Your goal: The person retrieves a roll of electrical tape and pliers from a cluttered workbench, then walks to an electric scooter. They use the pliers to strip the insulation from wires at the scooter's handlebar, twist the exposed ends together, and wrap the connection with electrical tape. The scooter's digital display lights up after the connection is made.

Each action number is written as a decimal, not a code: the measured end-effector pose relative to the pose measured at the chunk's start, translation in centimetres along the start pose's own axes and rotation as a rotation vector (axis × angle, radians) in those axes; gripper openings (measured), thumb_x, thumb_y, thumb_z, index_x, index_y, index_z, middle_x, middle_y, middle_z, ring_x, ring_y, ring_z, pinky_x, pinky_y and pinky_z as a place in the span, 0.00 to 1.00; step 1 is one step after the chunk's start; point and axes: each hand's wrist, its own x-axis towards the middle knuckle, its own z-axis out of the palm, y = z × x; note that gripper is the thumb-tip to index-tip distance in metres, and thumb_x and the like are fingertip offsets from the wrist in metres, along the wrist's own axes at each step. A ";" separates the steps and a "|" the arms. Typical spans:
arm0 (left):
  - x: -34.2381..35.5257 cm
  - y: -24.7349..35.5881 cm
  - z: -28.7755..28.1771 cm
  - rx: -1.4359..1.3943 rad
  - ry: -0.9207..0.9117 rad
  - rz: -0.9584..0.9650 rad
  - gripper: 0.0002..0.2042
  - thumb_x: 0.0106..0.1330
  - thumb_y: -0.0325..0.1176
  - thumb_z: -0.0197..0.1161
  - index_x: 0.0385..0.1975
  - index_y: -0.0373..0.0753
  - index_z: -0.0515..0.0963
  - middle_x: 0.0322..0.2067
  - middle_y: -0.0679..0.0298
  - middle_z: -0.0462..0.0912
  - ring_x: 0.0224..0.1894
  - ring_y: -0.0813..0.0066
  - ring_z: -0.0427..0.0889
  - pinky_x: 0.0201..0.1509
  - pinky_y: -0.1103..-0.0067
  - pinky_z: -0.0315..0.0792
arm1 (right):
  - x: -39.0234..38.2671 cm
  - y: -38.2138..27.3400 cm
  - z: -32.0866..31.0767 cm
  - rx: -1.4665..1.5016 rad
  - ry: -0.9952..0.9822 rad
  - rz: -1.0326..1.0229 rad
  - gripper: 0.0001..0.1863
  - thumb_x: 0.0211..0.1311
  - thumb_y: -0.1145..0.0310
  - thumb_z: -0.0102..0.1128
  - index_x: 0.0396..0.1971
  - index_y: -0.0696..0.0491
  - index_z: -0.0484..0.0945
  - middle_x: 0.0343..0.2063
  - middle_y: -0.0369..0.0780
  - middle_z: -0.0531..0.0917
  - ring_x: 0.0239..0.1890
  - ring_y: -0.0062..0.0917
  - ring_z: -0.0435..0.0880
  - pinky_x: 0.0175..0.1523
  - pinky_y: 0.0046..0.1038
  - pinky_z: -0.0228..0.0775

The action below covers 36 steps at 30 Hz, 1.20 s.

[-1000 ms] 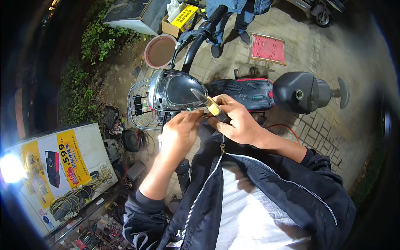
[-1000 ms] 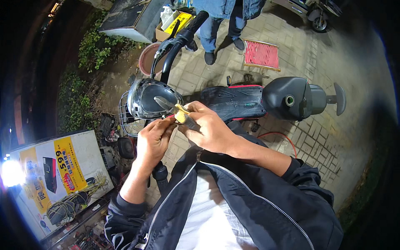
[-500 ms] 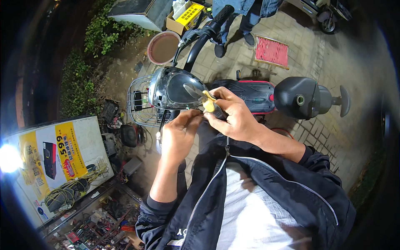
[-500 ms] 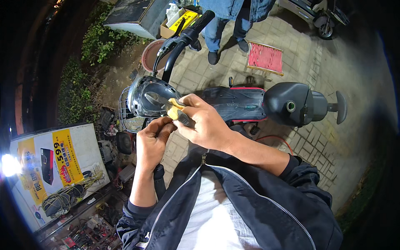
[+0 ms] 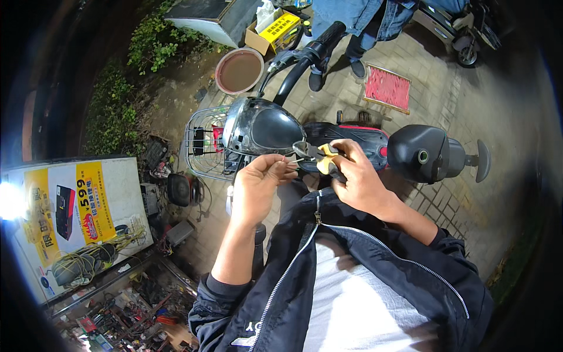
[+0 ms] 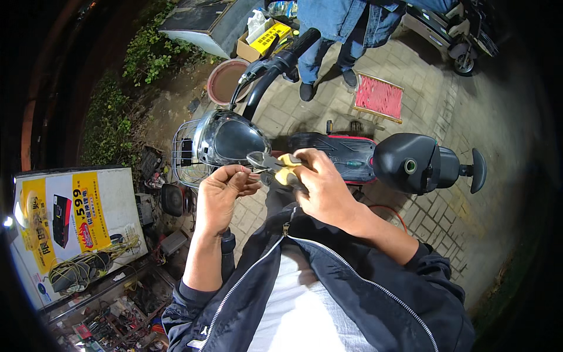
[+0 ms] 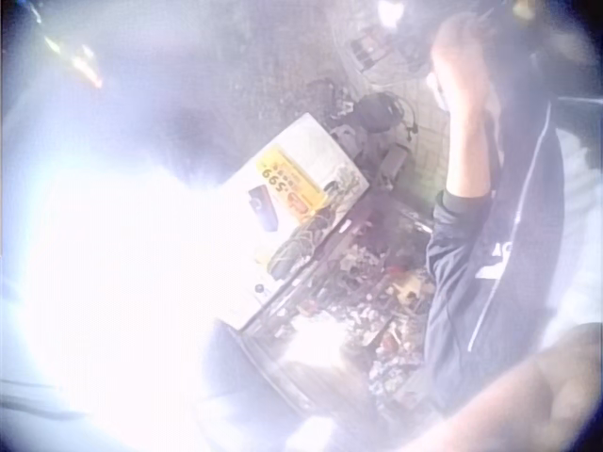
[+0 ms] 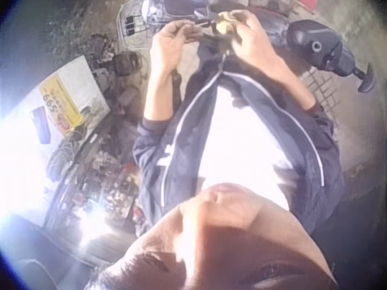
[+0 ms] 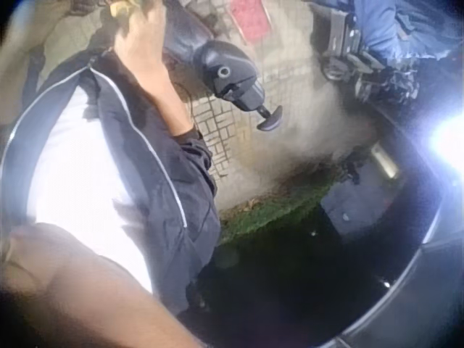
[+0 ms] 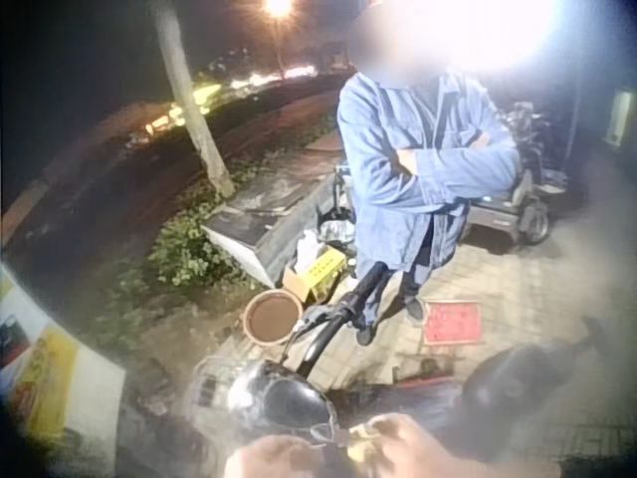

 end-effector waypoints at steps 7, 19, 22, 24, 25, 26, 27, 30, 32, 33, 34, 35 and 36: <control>0.1 -0.5 0.1 -0.122 -0.058 -0.002 0.08 0.74 0.28 0.52 0.47 0.33 0.72 0.38 0.56 0.84 0.36 0.65 0.87 0.43 0.72 0.82 | -0.2 -0.1 -0.6 -0.237 -0.182 -0.032 0.22 0.36 0.79 0.64 0.39 0.61 0.79 0.56 0.49 0.70 0.59 0.45 0.69 0.63 0.45 0.59; -0.8 0.5 0.8 0.227 -0.013 0.074 0.06 0.73 0.28 0.54 0.43 0.35 0.76 0.24 0.70 0.74 0.26 0.86 0.72 0.31 0.87 0.67 | 0.2 -0.6 -0.3 -0.216 -0.186 -0.041 0.20 0.42 0.75 0.70 0.40 0.59 0.80 0.53 0.47 0.71 0.56 0.43 0.70 0.59 0.42 0.60; -1.0 0.9 0.9 0.435 0.032 0.167 0.06 0.73 0.28 0.55 0.43 0.36 0.77 0.25 0.74 0.73 0.26 0.86 0.70 0.32 0.87 0.65 | 0.4 -0.6 -0.2 -0.204 -0.190 -0.026 0.20 0.41 0.76 0.69 0.39 0.59 0.80 0.52 0.47 0.71 0.54 0.42 0.70 0.56 0.41 0.62; -1.1 0.9 1.0 0.429 0.037 0.165 0.06 0.72 0.29 0.57 0.43 0.35 0.77 0.29 0.72 0.74 0.30 0.83 0.69 0.35 0.86 0.66 | 0.4 -0.6 -0.3 -0.179 -0.204 -0.020 0.20 0.40 0.76 0.69 0.39 0.59 0.80 0.51 0.47 0.71 0.53 0.42 0.71 0.55 0.40 0.63; -1.2 0.8 1.0 0.511 0.065 0.260 0.06 0.72 0.29 0.58 0.42 0.35 0.77 0.32 0.70 0.74 0.31 0.83 0.69 0.36 0.85 0.66 | 0.3 -0.6 -0.4 -0.177 -0.211 -0.021 0.20 0.40 0.76 0.69 0.39 0.59 0.79 0.51 0.47 0.71 0.53 0.42 0.71 0.54 0.40 0.63; -1.2 0.7 1.2 0.591 0.093 0.359 0.06 0.71 0.29 0.59 0.42 0.34 0.77 0.34 0.68 0.74 0.32 0.82 0.69 0.37 0.85 0.66 | 0.3 -0.6 -0.5 -0.177 -0.217 -0.024 0.21 0.40 0.76 0.69 0.39 0.59 0.79 0.50 0.47 0.71 0.52 0.42 0.71 0.53 0.40 0.63; -1.1 0.6 1.3 0.670 0.120 0.458 0.06 0.71 0.29 0.59 0.41 0.34 0.77 0.36 0.66 0.74 0.33 0.81 0.69 0.38 0.84 0.66 | 0.2 -0.6 -0.5 -0.177 -0.222 -0.025 0.21 0.39 0.76 0.69 0.39 0.59 0.79 0.50 0.47 0.71 0.51 0.41 0.71 0.52 0.39 0.63; -1.3 0.5 1.8 0.720 0.233 0.471 0.06 0.70 0.28 0.61 0.40 0.33 0.78 0.42 0.63 0.73 0.36 0.79 0.70 0.40 0.83 0.67 | 0.0 -0.6 -0.4 -0.146 -0.185 -0.060 0.21 0.39 0.76 0.69 0.39 0.59 0.79 0.49 0.48 0.71 0.49 0.42 0.71 0.51 0.38 0.63; -1.3 0.4 2.1 0.721 0.272 0.576 0.06 0.70 0.29 0.61 0.42 0.34 0.79 0.38 0.65 0.76 0.35 0.83 0.73 0.37 0.85 0.67 | -0.1 -0.7 -0.2 -0.140 -0.177 -0.051 0.20 0.40 0.75 0.69 0.39 0.59 0.79 0.48 0.48 0.71 0.49 0.41 0.72 0.51 0.38 0.64; -1.4 0.5 2.2 0.576 0.236 0.474 0.07 0.71 0.29 0.60 0.42 0.34 0.79 0.36 0.66 0.76 0.33 0.83 0.73 0.35 0.85 0.67 | 0.0 -0.7 -0.1 -0.131 -0.162 -0.044 0.20 0.40 0.75 0.69 0.39 0.59 0.79 0.48 0.48 0.71 0.49 0.41 0.72 0.51 0.38 0.64; -1.3 0.5 2.2 0.436 0.191 0.332 0.07 0.71 0.29 0.60 0.42 0.34 0.80 0.33 0.68 0.77 0.31 0.84 0.73 0.34 0.86 0.67 | 0.0 -0.8 0.0 -0.121 -0.147 -0.038 0.20 0.40 0.75 0.69 0.39 0.59 0.79 0.48 0.48 0.71 0.49 0.41 0.72 0.51 0.38 0.64; -1.3 0.5 2.1 0.305 0.158 0.171 0.07 0.72 0.30 0.59 0.43 0.35 0.80 0.30 0.69 0.77 0.29 0.85 0.73 0.32 0.87 0.67 | 0.1 -0.9 0.1 -0.116 -0.138 -0.025 0.20 0.40 0.75 0.69 0.39 0.59 0.79 0.48 0.48 0.71 0.49 0.41 0.72 0.51 0.39 0.65; -1.2 0.5 2.1 0.232 0.133 0.189 0.08 0.73 0.31 0.59 0.43 0.35 0.81 0.23 0.73 0.76 0.24 0.88 0.70 0.28 0.88 0.65 | 0.2 -1.0 0.1 -0.158 -0.134 -0.031 0.18 0.42 0.75 0.68 0.38 0.58 0.80 0.49 0.48 0.71 0.50 0.42 0.72 0.52 0.39 0.64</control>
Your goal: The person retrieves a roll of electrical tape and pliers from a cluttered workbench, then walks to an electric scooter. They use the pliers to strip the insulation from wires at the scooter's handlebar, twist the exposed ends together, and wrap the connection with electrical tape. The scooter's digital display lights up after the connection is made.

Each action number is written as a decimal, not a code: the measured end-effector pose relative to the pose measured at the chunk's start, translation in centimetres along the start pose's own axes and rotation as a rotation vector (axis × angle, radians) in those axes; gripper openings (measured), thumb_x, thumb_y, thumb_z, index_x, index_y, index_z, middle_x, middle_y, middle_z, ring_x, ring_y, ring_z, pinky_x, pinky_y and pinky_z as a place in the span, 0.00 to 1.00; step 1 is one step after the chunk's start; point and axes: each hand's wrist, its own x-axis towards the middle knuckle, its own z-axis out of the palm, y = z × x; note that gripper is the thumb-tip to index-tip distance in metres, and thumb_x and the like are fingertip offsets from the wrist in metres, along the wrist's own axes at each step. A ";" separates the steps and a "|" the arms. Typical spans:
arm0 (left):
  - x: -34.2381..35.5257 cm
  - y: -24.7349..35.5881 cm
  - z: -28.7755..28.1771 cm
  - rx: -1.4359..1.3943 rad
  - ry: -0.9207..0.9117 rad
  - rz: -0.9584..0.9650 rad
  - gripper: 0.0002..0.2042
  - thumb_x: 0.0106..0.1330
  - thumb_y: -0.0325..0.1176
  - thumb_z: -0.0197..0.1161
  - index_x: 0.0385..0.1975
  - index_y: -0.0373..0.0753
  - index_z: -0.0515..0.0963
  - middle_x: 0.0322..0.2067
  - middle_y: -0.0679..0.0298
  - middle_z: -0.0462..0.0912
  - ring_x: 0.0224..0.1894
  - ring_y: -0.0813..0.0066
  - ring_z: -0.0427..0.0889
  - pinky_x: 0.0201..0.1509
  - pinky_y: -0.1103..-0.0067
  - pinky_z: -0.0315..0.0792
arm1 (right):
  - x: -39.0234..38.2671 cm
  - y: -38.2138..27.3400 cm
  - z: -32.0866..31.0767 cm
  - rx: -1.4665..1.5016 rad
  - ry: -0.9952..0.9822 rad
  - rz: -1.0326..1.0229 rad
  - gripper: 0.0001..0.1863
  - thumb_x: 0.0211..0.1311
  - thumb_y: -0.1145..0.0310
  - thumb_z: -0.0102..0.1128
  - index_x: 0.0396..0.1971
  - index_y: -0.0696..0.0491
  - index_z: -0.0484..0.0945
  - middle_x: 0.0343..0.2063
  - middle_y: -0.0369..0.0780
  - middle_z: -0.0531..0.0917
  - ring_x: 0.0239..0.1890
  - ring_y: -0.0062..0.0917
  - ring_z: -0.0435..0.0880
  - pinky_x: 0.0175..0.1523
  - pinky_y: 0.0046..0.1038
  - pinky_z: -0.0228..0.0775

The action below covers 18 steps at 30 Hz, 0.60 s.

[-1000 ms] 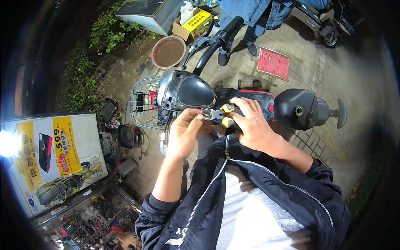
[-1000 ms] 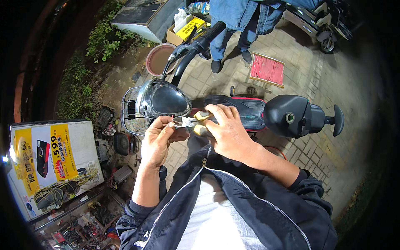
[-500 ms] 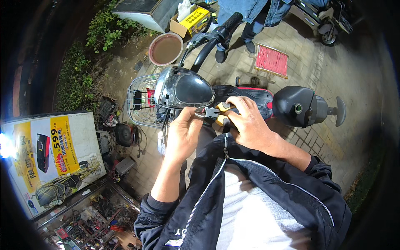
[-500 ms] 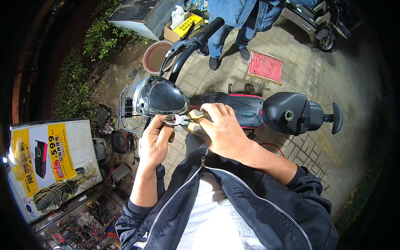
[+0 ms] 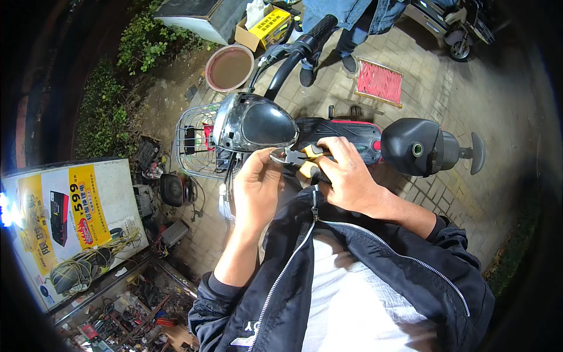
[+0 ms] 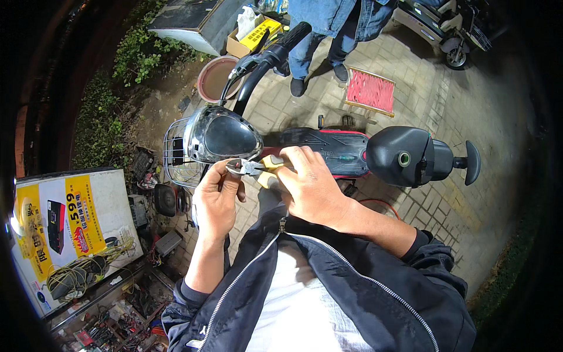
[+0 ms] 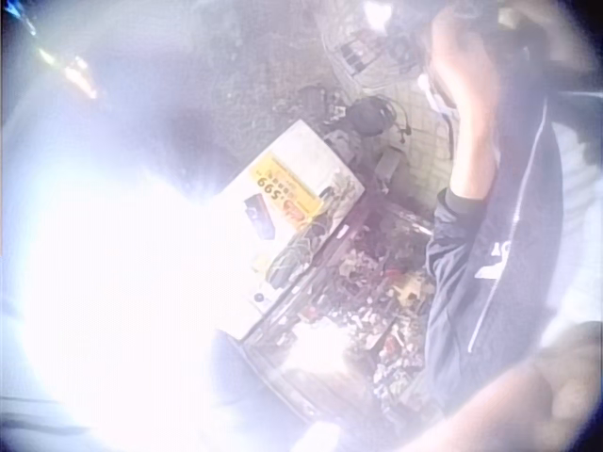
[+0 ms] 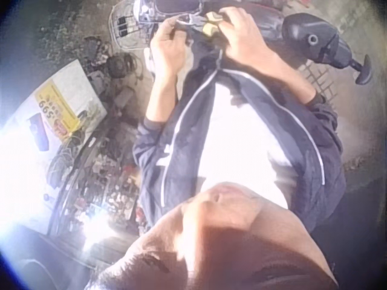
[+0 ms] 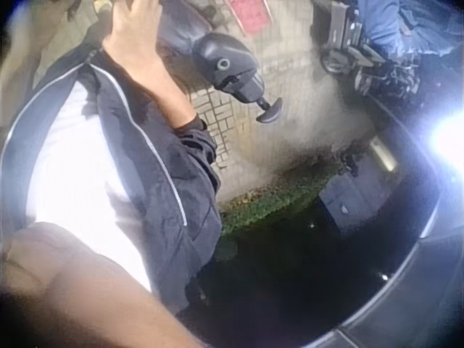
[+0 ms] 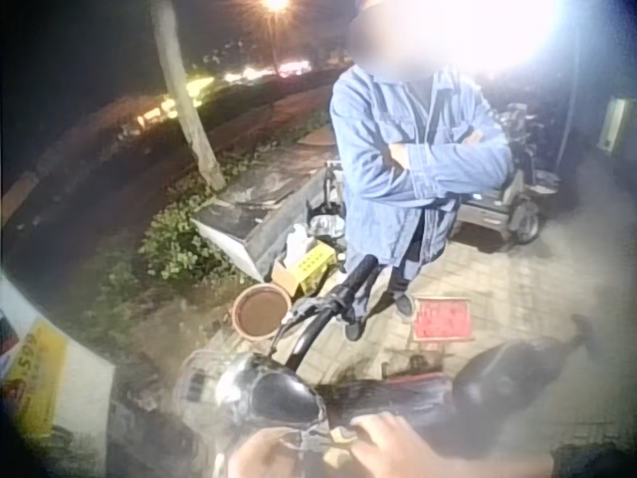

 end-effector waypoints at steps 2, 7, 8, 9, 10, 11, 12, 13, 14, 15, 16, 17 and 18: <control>0.2 0.0 -0.2 0.033 -0.013 -0.038 0.08 0.73 0.31 0.59 0.43 0.35 0.80 0.23 0.73 0.75 0.24 0.88 0.69 0.28 0.88 0.64 | 0.2 -0.2 0.0 -0.068 0.024 0.000 0.17 0.43 0.74 0.67 0.38 0.59 0.80 0.49 0.48 0.71 0.51 0.42 0.72 0.53 0.40 0.64; 0.8 -0.4 -0.6 0.122 -0.013 0.071 0.06 0.72 0.29 0.59 0.41 0.36 0.81 0.23 0.75 0.75 0.24 0.90 0.67 0.28 0.89 0.61 | 0.7 -0.2 -0.2 -0.127 0.018 -0.021 0.14 0.47 0.73 0.65 0.36 0.59 0.80 0.50 0.48 0.72 0.55 0.42 0.71 0.57 0.41 0.62; 0.8 -0.4 -0.6 0.100 -0.007 0.027 0.05 0.72 0.27 0.59 0.39 0.36 0.81 0.23 0.76 0.75 0.24 0.90 0.67 0.28 0.89 0.61 | 0.7 -0.2 -0.2 -0.115 0.015 -0.027 0.13 0.48 0.74 0.65 0.36 0.59 0.79 0.49 0.49 0.72 0.53 0.42 0.72 0.55 0.41 0.63; 0.9 -0.4 -0.6 0.103 -0.015 0.050 0.05 0.72 0.27 0.59 0.39 0.36 0.81 0.23 0.76 0.74 0.24 0.90 0.66 0.28 0.89 0.61 | 0.8 -0.1 -0.2 -0.108 0.008 -0.018 0.13 0.48 0.74 0.65 0.36 0.59 0.79 0.49 0.49 0.72 0.52 0.42 0.72 0.55 0.40 0.63; 0.9 -0.5 -0.6 0.105 -0.018 0.056 0.05 0.72 0.27 0.59 0.39 0.36 0.81 0.22 0.76 0.74 0.24 0.91 0.66 0.28 0.89 0.61 | 0.8 0.0 -0.3 -0.102 -0.007 -0.013 0.13 0.48 0.74 0.65 0.36 0.59 0.79 0.48 0.49 0.72 0.51 0.42 0.73 0.54 0.40 0.64; 0.9 -0.4 -0.7 0.147 -0.016 0.073 0.05 0.72 0.27 0.59 0.39 0.35 0.81 0.22 0.76 0.74 0.24 0.91 0.66 0.27 0.88 0.60 | 0.8 0.1 -0.3 -0.097 -0.022 -0.009 0.12 0.48 0.74 0.65 0.35 0.59 0.79 0.48 0.49 0.72 0.50 0.42 0.73 0.53 0.40 0.64; 1.0 -0.4 -0.7 0.147 -0.021 0.068 0.05 0.72 0.27 0.59 0.39 0.35 0.81 0.22 0.76 0.74 0.24 0.91 0.66 0.27 0.88 0.60 | 0.9 0.1 -0.3 -0.103 -0.002 -0.030 0.12 0.48 0.74 0.64 0.35 0.59 0.79 0.47 0.49 0.73 0.48 0.42 0.73 0.52 0.39 0.64; 1.0 -0.3 -0.8 0.171 -0.026 0.067 0.05 0.72 0.27 0.58 0.40 0.35 0.81 0.22 0.76 0.74 0.24 0.91 0.66 0.27 0.88 0.60 | 0.9 0.2 -0.3 -0.097 -0.006 -0.029 0.12 0.48 0.74 0.64 0.35 0.59 0.79 0.47 0.49 0.73 0.48 0.42 0.73 0.52 0.39 0.64; 1.1 -0.2 -0.9 0.210 -0.030 0.068 0.05 0.72 0.27 0.58 0.40 0.35 0.81 0.22 0.76 0.73 0.23 0.91 0.65 0.27 0.88 0.60 | 0.9 0.2 -0.3 -0.091 -0.009 -0.030 0.12 0.48 0.75 0.64 0.35 0.60 0.79 0.47 0.49 0.73 0.49 0.42 0.73 0.52 0.39 0.64; 1.1 -0.1 -1.0 0.208 -0.043 0.069 0.06 0.72 0.27 0.58 0.40 0.35 0.81 0.22 0.76 0.73 0.23 0.91 0.66 0.27 0.88 0.60 | 1.0 0.2 -0.3 -0.082 -0.017 -0.037 0.12 0.47 0.75 0.64 0.35 0.60 0.79 0.48 0.49 0.72 0.49 0.42 0.73 0.52 0.39 0.64; 1.2 0.1 -1.2 0.220 -0.055 0.069 0.06 0.72 0.27 0.58 0.40 0.35 0.81 0.22 0.76 0.73 0.23 0.90 0.66 0.27 0.88 0.61 | 1.0 0.1 -0.4 -0.123 -0.028 -0.053 0.13 0.48 0.75 0.64 0.36 0.61 0.79 0.49 0.49 0.72 0.51 0.43 0.72 0.55 0.41 0.63; 1.2 0.2 -1.3 0.235 -0.061 0.079 0.06 0.72 0.27 0.58 0.40 0.35 0.81 0.22 0.76 0.73 0.23 0.90 0.66 0.27 0.88 0.61 | 1.1 0.1 -0.4 -0.136 -0.034 -0.063 0.13 0.48 0.75 0.63 0.36 0.61 0.79 0.50 0.50 0.71 0.52 0.44 0.72 0.56 0.41 0.63; 1.2 0.3 -1.4 0.276 -0.057 0.083 0.06 0.72 0.28 0.58 0.41 0.34 0.81 0.22 0.74 0.74 0.24 0.89 0.68 0.28 0.88 0.63 | 1.2 0.1 -0.5 -0.151 -0.039 -0.073 0.14 0.48 0.75 0.63 0.37 0.61 0.79 0.50 0.50 0.71 0.53 0.44 0.72 0.56 0.42 0.63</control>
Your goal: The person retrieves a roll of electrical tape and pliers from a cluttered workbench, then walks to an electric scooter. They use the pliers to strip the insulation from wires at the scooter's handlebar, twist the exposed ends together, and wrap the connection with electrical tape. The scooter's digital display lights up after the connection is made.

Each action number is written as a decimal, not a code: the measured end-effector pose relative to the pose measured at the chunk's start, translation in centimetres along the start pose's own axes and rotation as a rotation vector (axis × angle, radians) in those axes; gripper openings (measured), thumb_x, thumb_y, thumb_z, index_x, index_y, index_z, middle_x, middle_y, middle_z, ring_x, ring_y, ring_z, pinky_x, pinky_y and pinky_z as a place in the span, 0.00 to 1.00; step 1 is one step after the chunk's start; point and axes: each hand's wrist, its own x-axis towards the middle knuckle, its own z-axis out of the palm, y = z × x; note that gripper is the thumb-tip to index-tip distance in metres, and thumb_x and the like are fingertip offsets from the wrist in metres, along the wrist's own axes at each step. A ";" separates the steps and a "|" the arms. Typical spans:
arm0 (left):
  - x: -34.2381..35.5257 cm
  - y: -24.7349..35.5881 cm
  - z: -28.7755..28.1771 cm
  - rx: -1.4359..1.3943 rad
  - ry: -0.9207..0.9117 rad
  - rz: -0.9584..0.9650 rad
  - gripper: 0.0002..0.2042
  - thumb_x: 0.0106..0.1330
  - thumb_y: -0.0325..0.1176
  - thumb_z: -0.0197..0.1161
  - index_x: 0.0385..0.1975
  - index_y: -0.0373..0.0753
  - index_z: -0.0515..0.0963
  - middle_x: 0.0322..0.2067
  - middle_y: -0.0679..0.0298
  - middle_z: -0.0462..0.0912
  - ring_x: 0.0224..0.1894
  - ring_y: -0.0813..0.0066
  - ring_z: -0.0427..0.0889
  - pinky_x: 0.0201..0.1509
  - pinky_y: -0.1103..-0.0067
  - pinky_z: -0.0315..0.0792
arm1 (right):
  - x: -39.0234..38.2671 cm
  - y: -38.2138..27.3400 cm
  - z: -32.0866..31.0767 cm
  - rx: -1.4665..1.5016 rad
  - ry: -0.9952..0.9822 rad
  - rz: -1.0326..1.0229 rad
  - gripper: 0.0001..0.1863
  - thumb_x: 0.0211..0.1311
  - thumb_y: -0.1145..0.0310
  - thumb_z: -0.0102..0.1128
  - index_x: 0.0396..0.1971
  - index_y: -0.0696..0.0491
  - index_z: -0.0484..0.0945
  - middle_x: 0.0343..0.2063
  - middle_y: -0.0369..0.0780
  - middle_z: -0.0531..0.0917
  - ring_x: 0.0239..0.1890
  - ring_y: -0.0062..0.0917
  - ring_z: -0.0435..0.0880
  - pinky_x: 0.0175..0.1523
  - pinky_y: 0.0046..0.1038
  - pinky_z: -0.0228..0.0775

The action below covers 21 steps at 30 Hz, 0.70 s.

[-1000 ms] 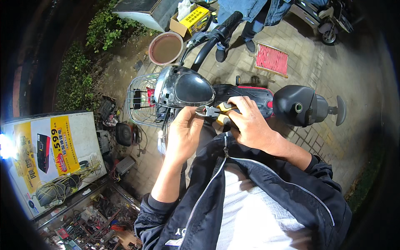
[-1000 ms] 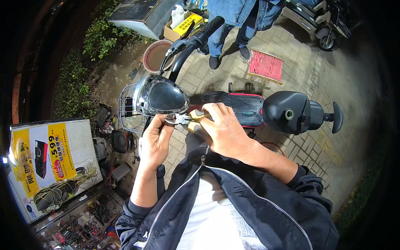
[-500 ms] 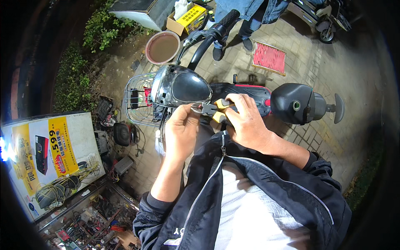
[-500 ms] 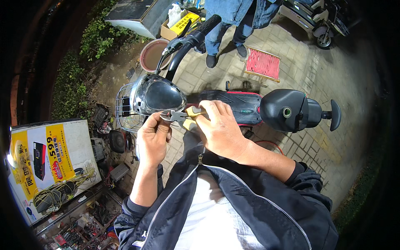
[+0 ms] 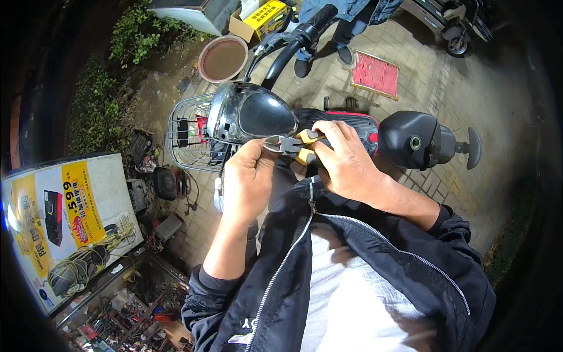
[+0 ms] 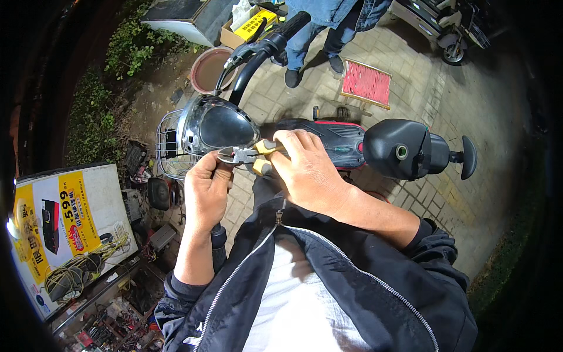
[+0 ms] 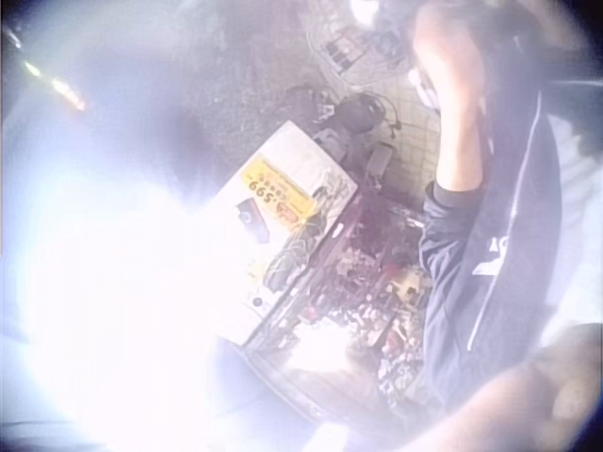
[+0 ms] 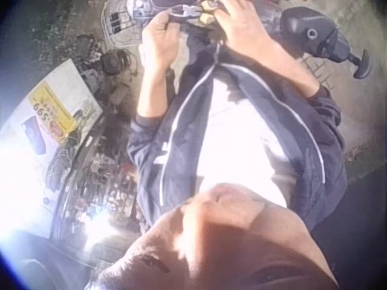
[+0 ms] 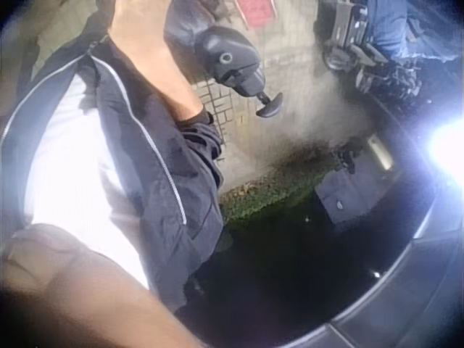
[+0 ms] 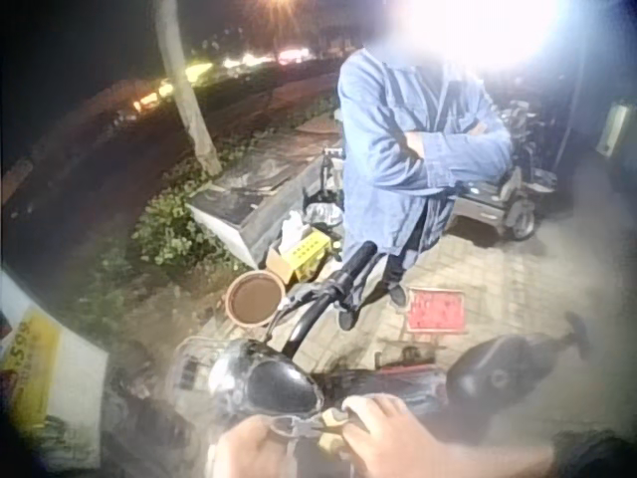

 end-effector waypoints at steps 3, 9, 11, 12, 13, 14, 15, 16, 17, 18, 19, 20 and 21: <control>0.1 0.0 -0.3 -0.092 -0.031 -0.080 0.07 0.72 0.28 0.58 0.42 0.33 0.81 0.22 0.73 0.76 0.24 0.88 0.71 0.29 0.87 0.67 | 0.2 0.0 -0.3 -0.023 -0.010 0.001 0.14 0.49 0.75 0.62 0.38 0.61 0.79 0.51 0.50 0.70 0.55 0.45 0.71 0.59 0.43 0.62; 0.4 -0.7 -0.3 -0.222 -0.069 -0.069 0.07 0.73 0.28 0.57 0.39 0.33 0.81 0.26 0.70 0.79 0.26 0.86 0.72 0.31 0.86 0.67 | 0.4 0.3 -0.2 -0.006 -0.041 0.040 0.13 0.48 0.74 0.63 0.37 0.61 0.78 0.47 0.48 0.72 0.48 0.42 0.73 0.54 0.41 0.65; 0.7 -0.8 -0.3 -0.207 -0.078 -0.040 0.07 0.73 0.28 0.57 0.38 0.33 0.80 0.27 0.69 0.79 0.27 0.87 0.71 0.32 0.86 0.66 | 0.3 0.3 -0.2 0.045 0.003 0.006 0.15 0.45 0.74 0.65 0.36 0.61 0.78 0.43 0.47 0.74 0.42 0.42 0.76 0.47 0.39 0.70; 0.7 -0.8 -0.3 -0.178 -0.068 0.057 0.07 0.73 0.27 0.56 0.34 0.33 0.78 0.26 0.71 0.77 0.29 0.88 0.68 0.34 0.86 0.65 | 0.4 0.5 -0.3 0.094 -0.002 0.013 0.16 0.44 0.74 0.65 0.36 0.62 0.78 0.42 0.47 0.75 0.42 0.42 0.76 0.46 0.38 0.71; 0.9 -0.8 -0.5 -0.179 -0.074 0.043 0.07 0.73 0.27 0.56 0.34 0.33 0.77 0.26 0.72 0.76 0.29 0.88 0.67 0.35 0.85 0.64 | 0.4 0.5 -0.4 0.144 -0.007 0.021 0.17 0.43 0.74 0.66 0.37 0.62 0.78 0.42 0.47 0.75 0.41 0.43 0.77 0.45 0.38 0.72; 0.9 -0.8 -0.6 -0.176 -0.097 0.039 0.07 0.73 0.27 0.56 0.33 0.33 0.77 0.26 0.72 0.75 0.30 0.88 0.66 0.35 0.85 0.64 | 0.6 0.7 -0.7 0.280 -0.093 0.068 0.20 0.44 0.76 0.64 0.41 0.62 0.78 0.42 0.48 0.75 0.42 0.44 0.78 0.46 0.38 0.74; 1.0 -0.8 -0.8 -0.156 -0.118 -0.006 0.07 0.73 0.27 0.56 0.32 0.33 0.76 0.25 0.73 0.74 0.30 0.88 0.66 0.36 0.85 0.64 | 0.6 0.8 -1.0 0.489 -0.200 0.140 0.22 0.47 0.77 0.60 0.47 0.60 0.78 0.41 0.48 0.76 0.43 0.46 0.78 0.48 0.37 0.73; 1.0 -0.7 -0.9 -0.145 -0.122 0.023 0.07 0.73 0.27 0.56 0.31 0.34 0.74 0.25 0.74 0.71 0.30 0.87 0.65 0.36 0.86 0.63 | 0.8 1.0 -1.3 0.563 -0.266 0.170 0.22 0.49 0.76 0.59 0.48 0.59 0.77 0.40 0.48 0.77 0.42 0.43 0.79 0.48 0.35 0.73; 1.0 -0.7 -1.1 -0.153 -0.133 0.043 0.07 0.73 0.27 0.56 0.31 0.33 0.75 0.25 0.74 0.72 0.30 0.87 0.65 0.36 0.86 0.63 | 1.0 1.3 -1.6 0.639 -0.344 0.186 0.22 0.51 0.76 0.57 0.50 0.57 0.77 0.39 0.48 0.79 0.42 0.41 0.80 0.48 0.33 0.73; 1.1 -0.6 -1.2 -0.155 -0.142 0.047 0.07 0.73 0.27 0.56 0.32 0.33 0.75 0.26 0.74 0.72 0.30 0.87 0.66 0.36 0.86 0.63 | 1.2 1.5 -1.8 0.723 -0.399 0.243 0.21 0.52 0.75 0.57 0.50 0.58 0.78 0.38 0.47 0.80 0.42 0.39 0.81 0.48 0.32 0.73; 1.1 -0.6 -1.2 -0.164 -0.141 0.046 0.07 0.73 0.27 0.56 0.32 0.33 0.75 0.26 0.74 0.73 0.31 0.87 0.66 0.37 0.86 0.63 | 1.4 1.7 -2.0 0.811 -0.443 0.288 0.20 0.53 0.74 0.57 0.49 0.58 0.78 0.37 0.46 0.81 0.41 0.36 0.82 0.48 0.31 0.72; 1.1 -0.5 -1.3 -0.160 -0.137 0.063 0.06 0.72 0.27 0.57 0.33 0.33 0.76 0.25 0.73 0.73 0.30 0.87 0.67 0.36 0.86 0.64 | 1.6 1.9 -2.1 0.898 -0.487 0.333 0.19 0.54 0.73 0.57 0.48 0.58 0.78 0.36 0.45 0.83 0.40 0.33 0.82 0.47 0.30 0.72; 1.1 -0.5 -1.3 -0.164 -0.123 0.074 0.05 0.71 0.26 0.57 0.33 0.32 0.76 0.25 0.72 0.74 0.29 0.86 0.67 0.35 0.85 0.65 | 1.9 2.2 -2.2 0.928 -0.535 0.354 0.19 0.54 0.73 0.58 0.47 0.58 0.79 0.35 0.43 0.83 0.40 0.30 0.82 0.47 0.29 0.72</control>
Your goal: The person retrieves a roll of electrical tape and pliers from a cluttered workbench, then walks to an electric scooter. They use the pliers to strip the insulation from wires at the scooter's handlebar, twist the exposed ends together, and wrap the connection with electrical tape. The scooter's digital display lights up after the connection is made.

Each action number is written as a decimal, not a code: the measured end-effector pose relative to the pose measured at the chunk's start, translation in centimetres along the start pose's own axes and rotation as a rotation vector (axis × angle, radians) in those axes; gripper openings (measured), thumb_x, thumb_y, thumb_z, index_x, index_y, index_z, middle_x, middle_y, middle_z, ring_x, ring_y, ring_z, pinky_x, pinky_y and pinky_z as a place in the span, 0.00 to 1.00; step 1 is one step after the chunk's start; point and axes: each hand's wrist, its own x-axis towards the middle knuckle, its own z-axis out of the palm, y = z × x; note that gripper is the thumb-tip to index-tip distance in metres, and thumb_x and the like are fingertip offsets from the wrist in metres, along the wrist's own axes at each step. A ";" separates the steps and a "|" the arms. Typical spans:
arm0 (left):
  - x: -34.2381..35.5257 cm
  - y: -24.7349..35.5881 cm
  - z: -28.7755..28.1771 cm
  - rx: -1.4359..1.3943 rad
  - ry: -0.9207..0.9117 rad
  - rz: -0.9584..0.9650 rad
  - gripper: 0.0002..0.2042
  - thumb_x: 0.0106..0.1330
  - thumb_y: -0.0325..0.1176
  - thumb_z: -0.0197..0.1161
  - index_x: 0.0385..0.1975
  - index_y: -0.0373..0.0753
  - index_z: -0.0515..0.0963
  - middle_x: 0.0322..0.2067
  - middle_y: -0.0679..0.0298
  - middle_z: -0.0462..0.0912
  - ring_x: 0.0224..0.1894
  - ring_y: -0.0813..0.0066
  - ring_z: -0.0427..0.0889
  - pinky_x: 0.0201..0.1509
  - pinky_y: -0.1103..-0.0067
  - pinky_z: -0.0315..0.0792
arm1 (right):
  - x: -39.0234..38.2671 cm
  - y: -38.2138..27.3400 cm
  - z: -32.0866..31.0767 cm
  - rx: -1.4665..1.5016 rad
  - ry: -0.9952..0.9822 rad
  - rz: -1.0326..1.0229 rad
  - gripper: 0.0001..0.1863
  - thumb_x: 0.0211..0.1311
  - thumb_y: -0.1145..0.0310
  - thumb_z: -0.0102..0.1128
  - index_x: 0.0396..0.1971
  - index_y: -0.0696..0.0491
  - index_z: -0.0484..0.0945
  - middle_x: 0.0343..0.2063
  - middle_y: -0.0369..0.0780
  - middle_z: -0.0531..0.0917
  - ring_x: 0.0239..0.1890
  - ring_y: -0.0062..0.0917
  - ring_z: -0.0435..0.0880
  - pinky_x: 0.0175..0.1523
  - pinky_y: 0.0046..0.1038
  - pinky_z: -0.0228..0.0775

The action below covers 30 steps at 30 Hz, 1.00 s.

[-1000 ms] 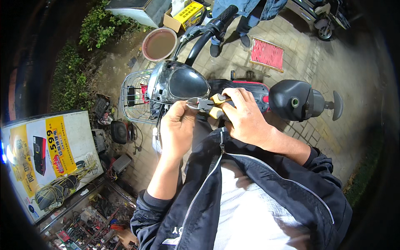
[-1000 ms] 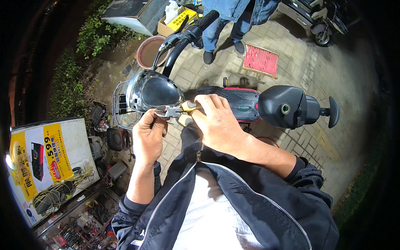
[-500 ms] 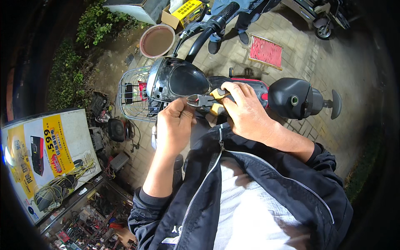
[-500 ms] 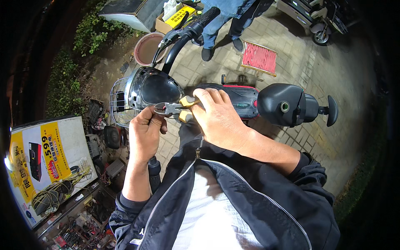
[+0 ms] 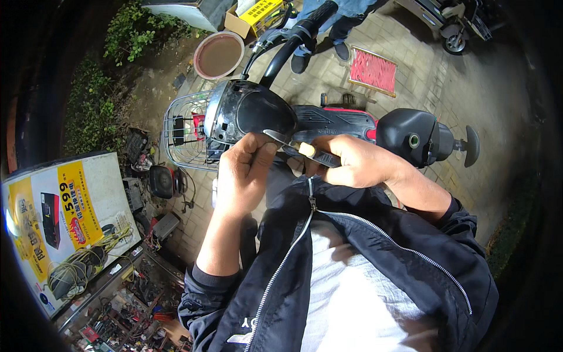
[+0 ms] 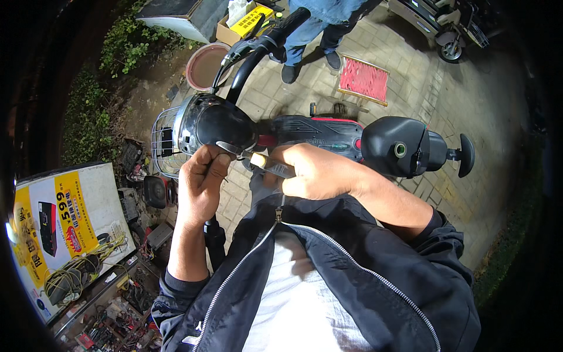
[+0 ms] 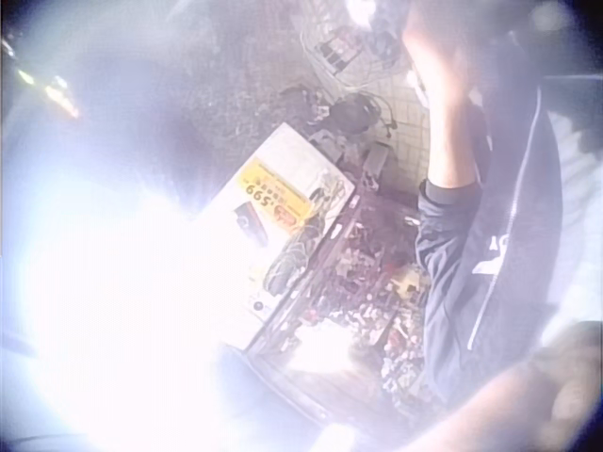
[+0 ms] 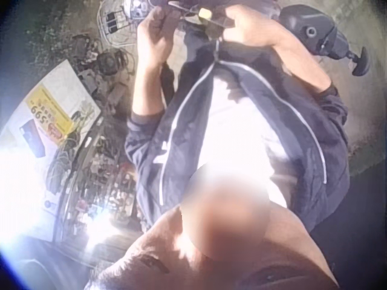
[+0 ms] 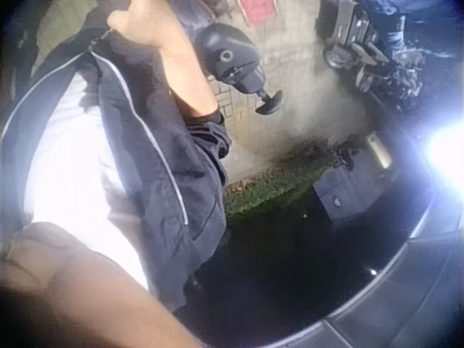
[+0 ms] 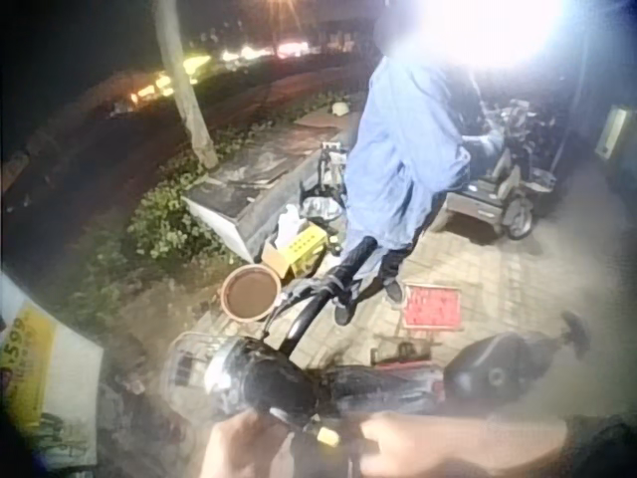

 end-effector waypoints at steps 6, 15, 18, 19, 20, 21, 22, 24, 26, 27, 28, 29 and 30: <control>-0.1 -0.1 -0.1 -0.073 -0.024 -0.027 0.05 0.72 0.25 0.56 0.37 0.32 0.77 0.28 0.70 0.78 0.31 0.86 0.70 0.37 0.86 0.66 | 0.5 0.9 -1.7 0.257 -0.202 0.160 0.17 0.51 0.73 0.60 0.43 0.59 0.81 0.33 0.39 0.85 0.34 0.22 0.82 0.40 0.24 0.72; -0.4 -1.7 -0.3 -0.482 -0.088 -0.005 0.08 0.74 0.26 0.52 0.47 0.32 0.75 0.31 0.61 0.79 0.34 0.75 0.78 0.42 0.80 0.72 | -0.4 2.4 0.7 1.259 -0.151 -0.102 0.16 0.53 0.80 0.51 0.43 0.62 0.79 0.55 0.53 0.74 0.53 0.46 0.80 0.58 0.48 0.74; -1.0 -1.9 0.1 -0.439 -0.041 0.039 0.10 0.74 0.24 0.50 0.51 0.31 0.73 0.37 0.58 0.79 0.39 0.71 0.81 0.49 0.76 0.75 | -1.8 2.9 1.7 0.244 0.119 -0.070 0.16 0.56 0.76 0.55 0.45 0.61 0.79 0.53 0.49 0.77 0.51 0.34 0.81 0.60 0.34 0.70; -0.8 -2.0 0.1 -0.300 -0.059 0.122 0.12 0.73 0.21 0.50 0.54 0.32 0.71 0.41 0.57 0.79 0.41 0.69 0.82 0.52 0.74 0.76 | -2.1 3.1 2.5 0.154 0.188 -0.089 0.16 0.56 0.74 0.57 0.45 0.62 0.78 0.52 0.49 0.77 0.52 0.36 0.79 0.59 0.32 0.68; -0.8 -2.0 0.3 -0.340 -0.024 0.101 0.13 0.73 0.21 0.51 0.55 0.33 0.70 0.41 0.57 0.79 0.41 0.69 0.83 0.52 0.74 0.76 | -2.3 3.3 2.8 -0.176 0.251 -0.224 0.19 0.51 0.76 0.59 0.46 0.63 0.77 0.52 0.51 0.75 0.56 0.42 0.76 0.60 0.35 0.68; -0.8 -2.1 0.6 -0.387 0.032 0.081 0.14 0.72 0.20 0.51 0.56 0.33 0.70 0.41 0.57 0.79 0.41 0.69 0.83 0.52 0.73 0.77 | -2.2 3.7 3.4 -0.251 0.340 -0.232 0.21 0.48 0.77 0.60 0.46 0.63 0.77 0.53 0.51 0.74 0.56 0.44 0.75 0.60 0.37 0.68; -0.8 -2.1 1.0 -0.434 0.075 0.061 0.15 0.72 0.19 0.51 0.56 0.34 0.69 0.41 0.57 0.79 0.41 0.69 0.83 0.51 0.73 0.77 | -2.0 4.0 3.8 -0.363 0.396 -0.248 0.22 0.45 0.78 0.62 0.46 0.63 0.77 0.54 0.52 0.73 0.56 0.45 0.74 0.59 0.39 0.68; -0.7 -2.2 1.3 -0.479 0.102 0.107 0.11 0.71 0.18 0.52 0.51 0.35 0.69 0.42 0.58 0.79 0.42 0.69 0.83 0.52 0.73 0.78 | -1.5 4.5 4.4 -0.545 0.525 -0.360 0.23 0.42 0.79 0.64 0.45 0.62 0.77 0.54 0.51 0.72 0.55 0.45 0.74 0.60 0.41 0.67; -0.6 -2.3 1.4 -0.510 0.071 0.170 0.08 0.72 0.18 0.50 0.48 0.34 0.67 0.44 0.58 0.77 0.44 0.69 0.84 0.53 0.74 0.77 | -1.2 4.8 4.6 -0.673 0.591 -0.394 0.23 0.39 0.80 0.64 0.42 0.63 0.76 0.55 0.51 0.72 0.56 0.46 0.73 0.60 0.42 0.66; -0.8 -2.3 1.5 -0.487 0.128 0.092 0.05 0.72 0.18 0.51 0.42 0.34 0.67 0.44 0.59 0.78 0.44 0.71 0.84 0.53 0.75 0.77 | -1.1 4.7 4.7 -0.704 0.609 -0.383 0.22 0.37 0.81 0.63 0.40 0.64 0.76 0.55 0.52 0.72 0.56 0.47 0.73 0.61 0.42 0.65; -0.9 -2.4 1.4 -0.448 0.124 0.093 0.04 0.72 0.18 0.52 0.42 0.34 0.69 0.43 0.60 0.79 0.43 0.73 0.83 0.53 0.77 0.77 | -1.0 4.6 4.7 -0.737 0.627 -0.371 0.22 0.36 0.82 0.63 0.39 0.64 0.76 0.55 0.52 0.72 0.57 0.48 0.72 0.62 0.42 0.64; -1.0 -2.4 1.5 -0.422 0.124 0.106 0.04 0.72 0.19 0.52 0.42 0.34 0.70 0.43 0.60 0.80 0.42 0.75 0.83 0.52 0.78 0.76 | -0.9 4.4 4.7 -0.805 0.628 -0.349 0.21 0.39 0.77 0.66 0.40 0.62 0.78 0.55 0.49 0.72 0.57 0.43 0.72 0.60 0.40 0.64; -1.1 -2.4 1.4 -0.391 0.125 0.102 0.04 0.72 0.19 0.53 0.42 0.34 0.71 0.42 0.61 0.80 0.42 0.76 0.82 0.52 0.79 0.76 | -0.9 4.2 4.8 -0.797 0.626 -0.343 0.21 0.39 0.77 0.66 0.40 0.62 0.78 0.55 0.49 0.72 0.56 0.43 0.72 0.60 0.40 0.64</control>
